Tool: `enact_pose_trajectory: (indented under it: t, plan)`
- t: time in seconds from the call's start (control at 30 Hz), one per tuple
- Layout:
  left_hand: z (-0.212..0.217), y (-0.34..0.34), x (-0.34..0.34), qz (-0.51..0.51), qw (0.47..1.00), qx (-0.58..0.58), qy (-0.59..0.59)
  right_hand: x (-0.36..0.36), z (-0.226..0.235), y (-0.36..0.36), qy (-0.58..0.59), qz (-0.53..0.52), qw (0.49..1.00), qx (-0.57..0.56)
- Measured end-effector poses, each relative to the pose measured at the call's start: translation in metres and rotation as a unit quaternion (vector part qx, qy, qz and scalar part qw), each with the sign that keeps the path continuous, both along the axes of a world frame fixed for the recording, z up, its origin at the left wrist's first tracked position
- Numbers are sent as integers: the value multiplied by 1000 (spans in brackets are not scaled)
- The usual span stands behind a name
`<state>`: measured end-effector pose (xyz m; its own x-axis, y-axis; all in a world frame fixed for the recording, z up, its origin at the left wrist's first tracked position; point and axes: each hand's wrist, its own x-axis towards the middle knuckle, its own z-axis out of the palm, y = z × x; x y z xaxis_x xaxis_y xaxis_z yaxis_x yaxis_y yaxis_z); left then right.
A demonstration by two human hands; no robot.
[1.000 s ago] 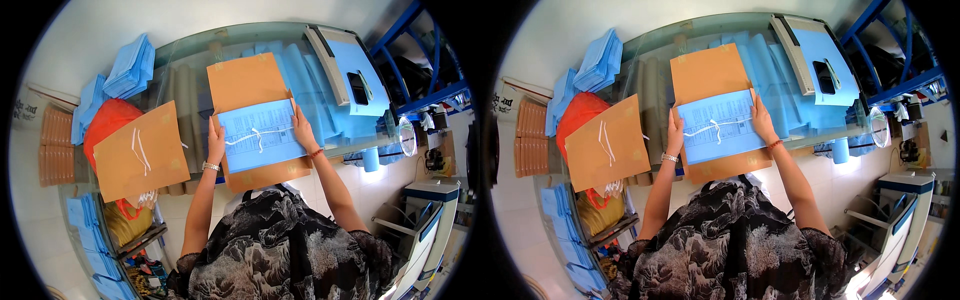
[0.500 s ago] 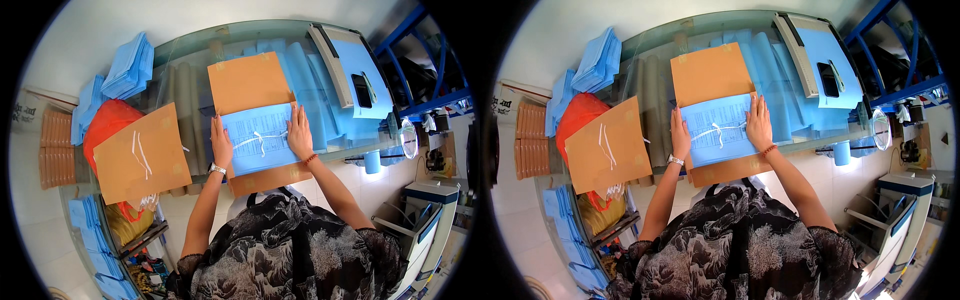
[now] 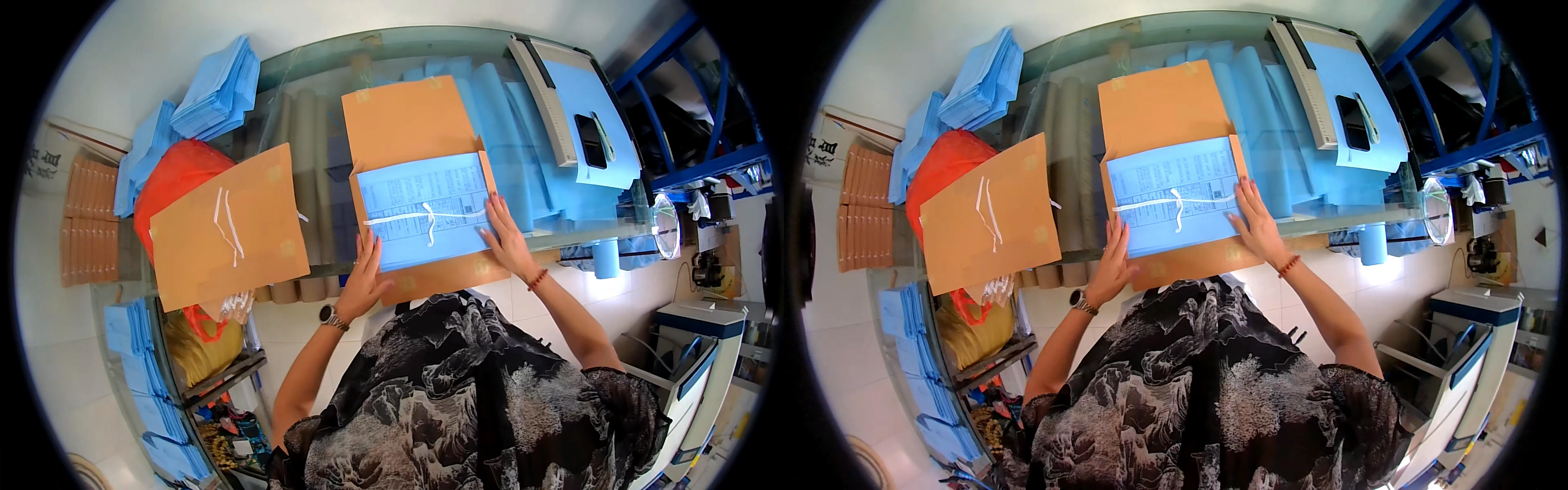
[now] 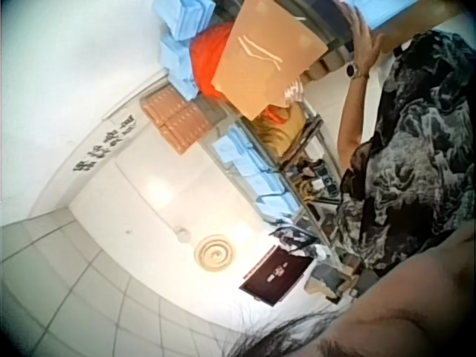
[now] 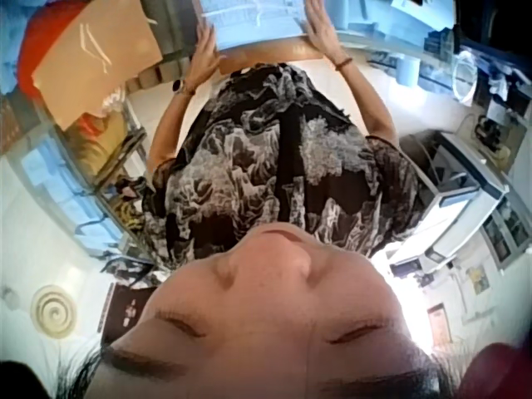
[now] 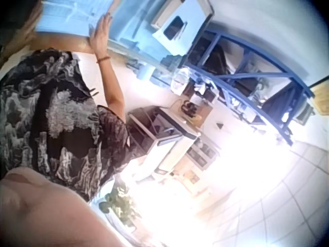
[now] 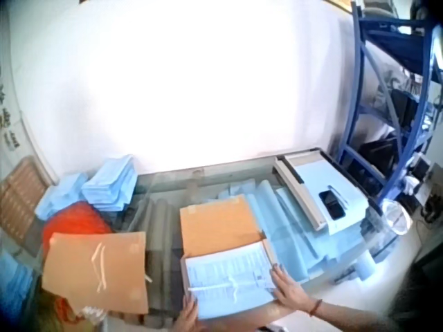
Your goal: The person places a stack of blue documents into a cardboard box, ties them with a white string, and closes the box. They then stack the box with others and briefly handle a smartphone.
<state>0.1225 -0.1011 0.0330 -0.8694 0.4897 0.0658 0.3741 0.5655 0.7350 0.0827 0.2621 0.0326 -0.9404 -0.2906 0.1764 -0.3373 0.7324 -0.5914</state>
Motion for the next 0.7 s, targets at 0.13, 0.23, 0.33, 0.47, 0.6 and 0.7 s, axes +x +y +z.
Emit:
enact_pose_trajectory:
  t: [0.13,0.23,0.33,0.47,0.6,0.7]
  plan:
    - [20,-16,-1,-121,989,-81,22,23,24,31,-102,129,986,-11]
    - [20,-25,-9,-160,979,-124,19,22,46,42,-124,230,965,31]
    - [8,-28,-11,-164,980,-104,38,16,47,45,-161,244,956,30]
    - [7,-27,-10,-165,982,-89,36,5,51,56,-184,274,942,65]
    - [11,-36,-19,-197,973,-108,62,5,45,56,-150,248,953,83]
    - [5,-28,-12,-146,983,-62,98,9,37,57,-103,222,967,65]
